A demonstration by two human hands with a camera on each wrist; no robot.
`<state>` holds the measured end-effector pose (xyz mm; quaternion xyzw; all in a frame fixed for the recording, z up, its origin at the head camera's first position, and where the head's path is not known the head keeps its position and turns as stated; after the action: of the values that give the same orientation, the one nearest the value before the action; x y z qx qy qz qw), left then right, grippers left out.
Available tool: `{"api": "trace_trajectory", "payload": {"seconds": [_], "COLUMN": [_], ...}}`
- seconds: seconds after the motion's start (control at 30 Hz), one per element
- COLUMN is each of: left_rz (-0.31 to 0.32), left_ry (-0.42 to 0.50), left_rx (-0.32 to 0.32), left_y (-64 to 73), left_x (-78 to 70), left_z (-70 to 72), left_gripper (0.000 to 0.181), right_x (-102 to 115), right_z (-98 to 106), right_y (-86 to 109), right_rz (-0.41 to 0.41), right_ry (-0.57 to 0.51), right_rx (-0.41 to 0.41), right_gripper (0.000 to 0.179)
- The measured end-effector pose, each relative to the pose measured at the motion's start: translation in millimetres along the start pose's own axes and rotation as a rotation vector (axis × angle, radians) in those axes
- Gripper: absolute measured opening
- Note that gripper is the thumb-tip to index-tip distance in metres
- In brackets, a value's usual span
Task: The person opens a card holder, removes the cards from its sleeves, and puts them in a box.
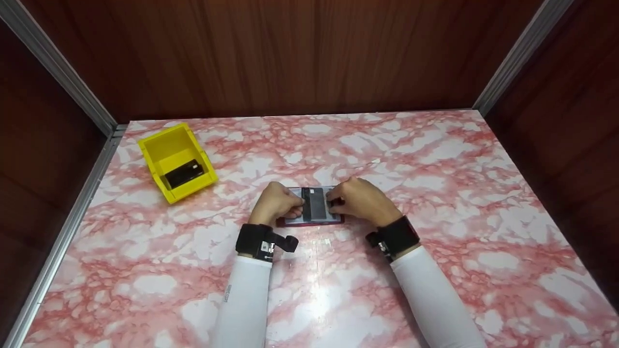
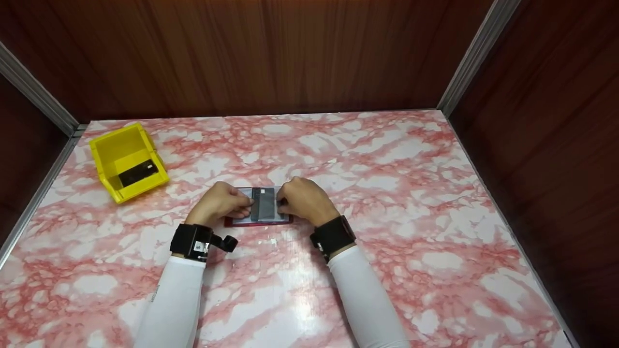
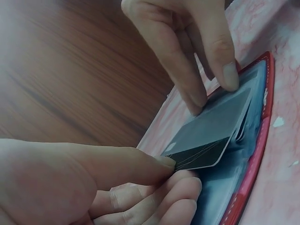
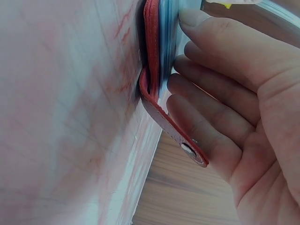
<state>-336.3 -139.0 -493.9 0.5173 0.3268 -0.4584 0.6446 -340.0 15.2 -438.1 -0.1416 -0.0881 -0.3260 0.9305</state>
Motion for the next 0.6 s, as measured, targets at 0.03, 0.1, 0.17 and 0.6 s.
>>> {"api": "trace_trajectory", "payload": {"seconds": [0.03,0.1,0.17,0.6], "left_rz": [0.003,0.008,0.014,-0.015], "left_ry": [0.010,0.017,0.020,-0.055], "left_rx": [-0.003,-0.016,-0.038,-0.111], "left_y": [0.0,0.1,0.3,-1.7], "left_x": [0.6,0.9,0.7,-4.8], "left_z": [1.0,2.8,3.9,-2.3], "left_gripper": [0.009,0.011,0.015,0.012], "right_x": [-0.2,-0.6,-1.0,-0.4], "right_z": [-0.1,-0.7,-1.1,-0.6], "right_y": [0.0,-0.1,-0.5,0.4], "right_rz": [0.001,0.002,-0.001,-0.015], "right_ry": [-0.003,-0.008,-0.010,0.000], "right_rx": [-0.001,-0.001,0.001,0.010], "right_gripper": [0.014,0.014,0.013,0.013]}}
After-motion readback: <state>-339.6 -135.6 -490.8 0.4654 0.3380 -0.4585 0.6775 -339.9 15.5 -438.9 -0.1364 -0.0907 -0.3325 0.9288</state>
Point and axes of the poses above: each hand's wrist, its own y-axis away from the middle knuckle, its own z-axis out of the back of the hand, x = y × z, the point moved 9 cm from there along -y, towards the middle knuckle, and after that the axes turned 1 degree about -x, right-handed, at the moved point
